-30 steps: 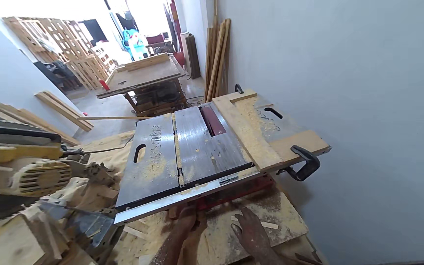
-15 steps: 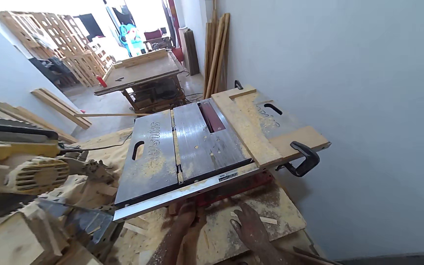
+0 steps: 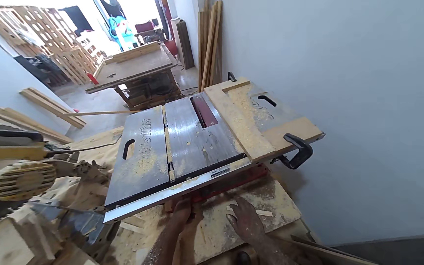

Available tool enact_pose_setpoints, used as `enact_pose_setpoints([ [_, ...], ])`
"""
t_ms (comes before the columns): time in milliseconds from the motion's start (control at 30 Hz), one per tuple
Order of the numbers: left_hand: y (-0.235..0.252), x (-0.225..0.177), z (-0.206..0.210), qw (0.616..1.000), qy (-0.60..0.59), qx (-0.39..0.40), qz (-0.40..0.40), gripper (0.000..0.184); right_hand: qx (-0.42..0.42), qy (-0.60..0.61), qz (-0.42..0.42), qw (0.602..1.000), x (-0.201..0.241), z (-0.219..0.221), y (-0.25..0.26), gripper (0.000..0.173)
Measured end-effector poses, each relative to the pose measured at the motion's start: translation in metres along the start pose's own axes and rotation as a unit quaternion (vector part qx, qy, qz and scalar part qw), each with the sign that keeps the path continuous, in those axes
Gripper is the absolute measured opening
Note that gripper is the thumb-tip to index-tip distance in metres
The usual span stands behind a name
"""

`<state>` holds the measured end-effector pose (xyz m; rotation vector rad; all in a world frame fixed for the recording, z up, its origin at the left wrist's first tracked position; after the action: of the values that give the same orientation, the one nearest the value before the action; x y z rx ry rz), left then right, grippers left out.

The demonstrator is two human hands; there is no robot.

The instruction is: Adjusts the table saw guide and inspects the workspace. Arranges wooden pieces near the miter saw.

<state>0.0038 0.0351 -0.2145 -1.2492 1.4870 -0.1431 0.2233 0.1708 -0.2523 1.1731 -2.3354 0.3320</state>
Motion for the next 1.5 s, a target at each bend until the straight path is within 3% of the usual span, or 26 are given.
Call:
enact_pose_setpoints([
  [1500,-0.005,0.0,0.005,1.0,0.0,-0.019,0.015,0.059,0.027,0.0,-0.024,0.999,0.003,0.001,0.001,0.059],
])
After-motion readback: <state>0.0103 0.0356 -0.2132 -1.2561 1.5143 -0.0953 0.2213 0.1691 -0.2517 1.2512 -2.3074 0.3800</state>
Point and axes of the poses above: each hand's wrist, its own y-axis towards the middle knuckle, its own z-axis out of the palm, x = y × z, the point moved 7 cm from there along y, towards the middle knuckle, and after that the axes turned 10 degrees about y, right-handed, at the moved point
